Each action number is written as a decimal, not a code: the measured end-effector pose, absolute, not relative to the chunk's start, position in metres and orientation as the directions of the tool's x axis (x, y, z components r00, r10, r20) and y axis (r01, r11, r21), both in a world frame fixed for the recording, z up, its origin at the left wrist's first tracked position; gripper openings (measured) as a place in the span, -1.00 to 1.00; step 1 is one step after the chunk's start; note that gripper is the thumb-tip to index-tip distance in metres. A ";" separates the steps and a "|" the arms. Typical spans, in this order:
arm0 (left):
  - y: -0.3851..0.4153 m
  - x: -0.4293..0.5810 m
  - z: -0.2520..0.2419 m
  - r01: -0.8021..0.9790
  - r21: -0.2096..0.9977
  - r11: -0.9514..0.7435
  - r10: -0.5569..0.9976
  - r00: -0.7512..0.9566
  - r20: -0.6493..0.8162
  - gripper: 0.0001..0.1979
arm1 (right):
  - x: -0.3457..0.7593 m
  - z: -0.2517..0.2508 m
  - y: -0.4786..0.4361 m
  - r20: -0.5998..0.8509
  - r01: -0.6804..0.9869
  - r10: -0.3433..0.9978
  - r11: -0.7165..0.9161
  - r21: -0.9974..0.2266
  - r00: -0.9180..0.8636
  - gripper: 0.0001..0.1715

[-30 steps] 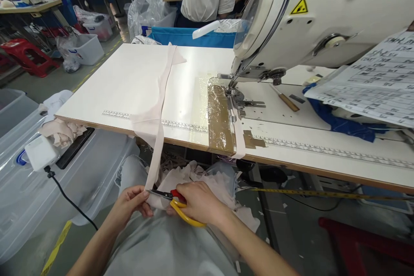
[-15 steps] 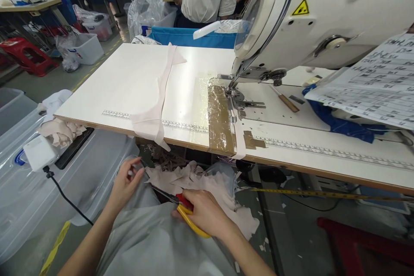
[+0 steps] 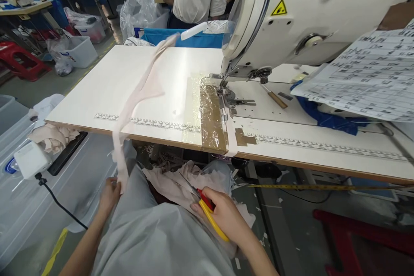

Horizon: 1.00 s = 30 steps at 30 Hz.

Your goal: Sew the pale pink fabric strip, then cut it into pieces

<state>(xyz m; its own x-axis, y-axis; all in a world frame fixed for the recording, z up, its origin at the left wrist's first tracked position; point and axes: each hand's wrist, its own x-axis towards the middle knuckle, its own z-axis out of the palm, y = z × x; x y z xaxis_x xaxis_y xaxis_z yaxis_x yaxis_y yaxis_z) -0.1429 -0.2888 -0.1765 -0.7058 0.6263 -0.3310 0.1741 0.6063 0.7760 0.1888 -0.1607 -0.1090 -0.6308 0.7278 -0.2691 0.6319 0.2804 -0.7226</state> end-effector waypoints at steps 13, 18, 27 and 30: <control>-0.255 -0.061 -0.067 0.350 0.901 0.256 0.960 -0.202 -0.195 -0.73 | 0.158 -0.089 -0.166 -0.361 0.558 0.584 0.196 -0.807 -0.727 -0.45; -0.252 -0.060 -0.072 0.326 0.912 0.249 0.960 -0.209 -0.187 -0.63 | 0.153 -0.082 -0.158 -0.383 0.547 0.523 0.202 -0.812 -0.762 -0.40; -0.248 -0.065 -0.085 -0.300 0.810 0.503 0.844 -0.033 -0.536 -0.53 | 0.143 -0.092 -0.144 -0.426 0.519 0.340 0.259 -0.814 -0.838 -0.37; -0.248 -0.068 -0.088 -0.312 0.794 0.522 0.831 -0.025 -0.556 -0.53 | 0.143 -0.092 -0.140 -0.429 0.517 0.315 0.292 -0.805 -0.846 -0.34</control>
<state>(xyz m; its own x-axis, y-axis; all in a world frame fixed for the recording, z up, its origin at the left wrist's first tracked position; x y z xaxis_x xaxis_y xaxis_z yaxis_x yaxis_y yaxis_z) -0.0676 -0.2483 -0.0881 -0.0249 0.8309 -0.5559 -0.3117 0.5219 0.7940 0.1427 -0.1400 -0.0920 -0.8464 0.3154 -0.4290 0.5167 0.2921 -0.8048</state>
